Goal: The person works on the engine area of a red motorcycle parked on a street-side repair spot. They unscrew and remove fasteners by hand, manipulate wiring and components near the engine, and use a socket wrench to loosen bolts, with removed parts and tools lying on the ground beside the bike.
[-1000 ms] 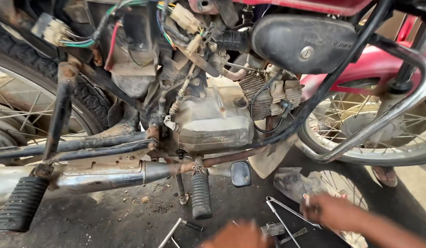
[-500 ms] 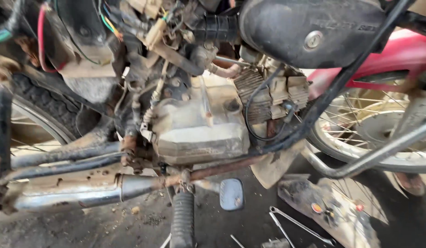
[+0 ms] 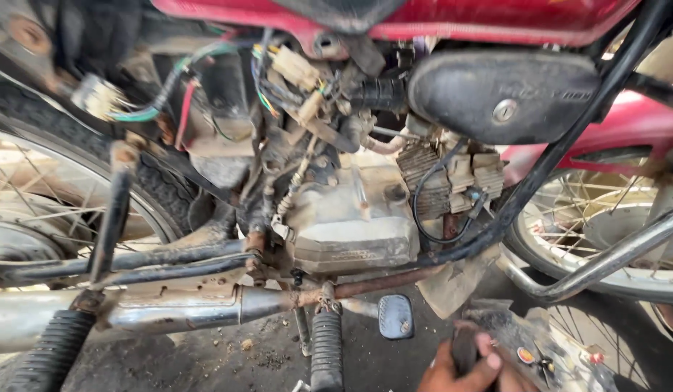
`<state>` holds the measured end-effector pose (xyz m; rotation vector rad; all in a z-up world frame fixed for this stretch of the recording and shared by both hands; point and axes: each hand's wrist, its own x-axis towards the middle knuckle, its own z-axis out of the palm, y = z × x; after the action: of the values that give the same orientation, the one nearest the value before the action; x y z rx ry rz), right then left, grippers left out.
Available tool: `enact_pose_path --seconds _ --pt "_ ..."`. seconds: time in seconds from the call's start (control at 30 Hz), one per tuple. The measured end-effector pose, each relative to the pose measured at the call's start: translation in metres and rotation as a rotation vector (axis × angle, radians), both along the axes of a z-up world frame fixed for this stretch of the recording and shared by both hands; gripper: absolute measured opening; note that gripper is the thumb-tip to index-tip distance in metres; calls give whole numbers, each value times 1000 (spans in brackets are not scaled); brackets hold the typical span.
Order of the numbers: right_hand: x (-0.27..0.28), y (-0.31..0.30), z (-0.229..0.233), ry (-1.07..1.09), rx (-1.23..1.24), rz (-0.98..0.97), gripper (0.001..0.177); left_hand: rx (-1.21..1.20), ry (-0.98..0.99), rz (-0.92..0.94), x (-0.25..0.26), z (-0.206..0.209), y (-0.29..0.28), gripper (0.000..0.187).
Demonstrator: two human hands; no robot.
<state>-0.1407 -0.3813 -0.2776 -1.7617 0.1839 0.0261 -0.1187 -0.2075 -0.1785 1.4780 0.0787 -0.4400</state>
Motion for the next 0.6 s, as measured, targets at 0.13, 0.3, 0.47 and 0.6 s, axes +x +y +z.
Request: enact_pose_path --seconds 0.13,0.3,0.47,0.6 --pt "61 -1 104 -19 -8 -42 45 -159 86 -261 -1 107 44 101" --pt "76 36 255 -115 -459 -137 54 55 -163 -555 -7 170 120 98" --pt "112 92 319 -551 -194 -77 76 657 -722 -643 -11 205 201 71" --pt "125 180 320 -936 -592 -88 64 660 -632 -613 0 163 212 62"
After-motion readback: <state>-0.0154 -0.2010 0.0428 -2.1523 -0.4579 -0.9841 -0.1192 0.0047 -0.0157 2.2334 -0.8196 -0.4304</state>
